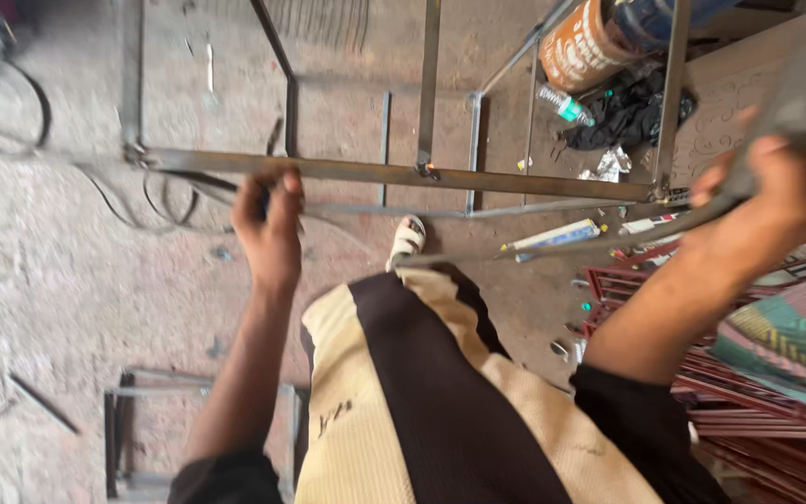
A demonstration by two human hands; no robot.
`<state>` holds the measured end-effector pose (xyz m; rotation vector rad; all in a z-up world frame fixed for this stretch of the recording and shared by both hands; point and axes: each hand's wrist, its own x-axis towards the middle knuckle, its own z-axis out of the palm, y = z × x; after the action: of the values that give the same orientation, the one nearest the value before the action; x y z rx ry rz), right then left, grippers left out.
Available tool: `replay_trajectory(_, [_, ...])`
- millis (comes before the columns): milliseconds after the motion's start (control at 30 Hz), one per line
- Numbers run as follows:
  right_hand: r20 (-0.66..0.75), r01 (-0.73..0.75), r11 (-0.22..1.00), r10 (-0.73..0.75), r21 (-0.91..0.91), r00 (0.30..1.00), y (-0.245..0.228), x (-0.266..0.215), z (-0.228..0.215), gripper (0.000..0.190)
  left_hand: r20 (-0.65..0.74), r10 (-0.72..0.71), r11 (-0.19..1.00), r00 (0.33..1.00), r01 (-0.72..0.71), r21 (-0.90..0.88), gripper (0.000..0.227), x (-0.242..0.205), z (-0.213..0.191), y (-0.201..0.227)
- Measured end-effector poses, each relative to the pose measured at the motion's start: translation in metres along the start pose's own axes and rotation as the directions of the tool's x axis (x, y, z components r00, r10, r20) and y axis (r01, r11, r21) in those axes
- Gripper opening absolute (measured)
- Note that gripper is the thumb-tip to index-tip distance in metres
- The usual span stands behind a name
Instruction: The person assembles a metal frame by positioning metal bars, measuring with a tape measure, and welding joints with a welding torch. The person repeatedly measures and welds different sections of the frame to secure the bars in place.
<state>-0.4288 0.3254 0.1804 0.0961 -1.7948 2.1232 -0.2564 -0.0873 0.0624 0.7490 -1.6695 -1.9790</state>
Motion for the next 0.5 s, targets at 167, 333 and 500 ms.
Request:
replay_trajectory(167, [0.051,0.044,0.999,-0.044,0.009,0.998,0.058,0.106,-0.036,0.032,-0.088,0.259,0.963,0.962,-0.25,0.101,0.017,0.067,0.036,-0.029])
replay_trajectory(333, [-0.023,0.007,0.983,-0.011,-0.182,1.0,0.093,0.149,0.059,0.036,-0.002,0.494,0.738,0.87,-0.418,0.53,0.023,0.107,0.055,-0.047])
replay_trajectory(500, [0.459,0.638,0.681,-0.467,-0.359,0.756,0.114,0.154,0.145,0.046,0.028,0.424,0.64,0.905,-0.321,0.698,0.028,0.11,0.071,-0.045])
